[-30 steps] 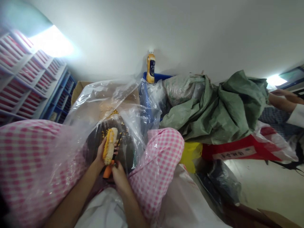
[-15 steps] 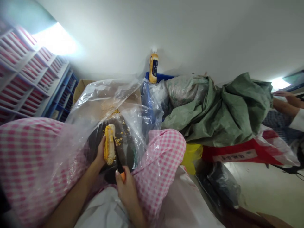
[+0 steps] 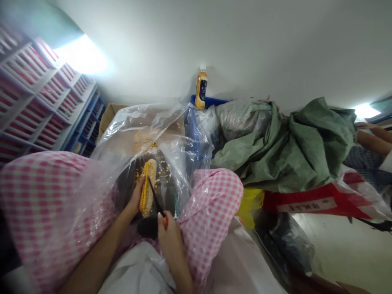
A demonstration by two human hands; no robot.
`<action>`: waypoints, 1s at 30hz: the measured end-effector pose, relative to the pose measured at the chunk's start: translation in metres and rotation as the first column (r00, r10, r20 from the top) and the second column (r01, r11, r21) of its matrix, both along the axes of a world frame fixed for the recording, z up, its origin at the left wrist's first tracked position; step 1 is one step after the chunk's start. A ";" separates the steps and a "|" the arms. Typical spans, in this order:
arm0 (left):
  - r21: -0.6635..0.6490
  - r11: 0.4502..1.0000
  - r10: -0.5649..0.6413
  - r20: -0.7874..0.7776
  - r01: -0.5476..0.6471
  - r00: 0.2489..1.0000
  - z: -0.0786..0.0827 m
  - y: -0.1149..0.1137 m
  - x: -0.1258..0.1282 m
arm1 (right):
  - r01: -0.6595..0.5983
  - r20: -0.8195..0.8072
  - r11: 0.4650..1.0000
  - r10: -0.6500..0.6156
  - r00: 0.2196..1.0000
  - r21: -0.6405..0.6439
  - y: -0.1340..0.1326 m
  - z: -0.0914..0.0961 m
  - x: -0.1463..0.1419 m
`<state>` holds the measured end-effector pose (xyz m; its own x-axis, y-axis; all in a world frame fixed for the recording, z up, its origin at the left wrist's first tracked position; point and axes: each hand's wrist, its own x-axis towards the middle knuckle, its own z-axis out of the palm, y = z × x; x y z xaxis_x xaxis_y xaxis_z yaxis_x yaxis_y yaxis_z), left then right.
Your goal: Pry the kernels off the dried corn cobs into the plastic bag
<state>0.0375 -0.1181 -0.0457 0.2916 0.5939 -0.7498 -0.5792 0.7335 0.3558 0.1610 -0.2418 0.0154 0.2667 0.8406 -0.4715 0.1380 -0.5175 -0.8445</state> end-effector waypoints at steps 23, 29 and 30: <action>-0.008 0.993 -0.119 -0.105 0.119 0.987 0.007 -0.002 0.005 | -0.036 0.059 0.995 0.042 0.997 -0.097 0.018 -0.014 -0.001; -0.036 0.996 -0.087 -0.048 0.085 0.995 0.013 -0.002 0.006 | -0.047 -0.096 0.995 0.038 0.995 -0.093 0.018 -0.017 -0.002; -0.044 0.994 -0.101 -0.047 0.099 0.994 0.014 -0.002 0.007 | -0.062 -0.100 0.993 0.051 0.994 -0.102 0.017 -0.016 -0.002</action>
<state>0.0441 -0.1205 -0.0317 0.3106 0.5312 -0.7883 -0.4845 0.8019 0.3495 0.1590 -0.2247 -0.0010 0.1687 0.7975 -0.5792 0.0892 -0.5976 -0.7968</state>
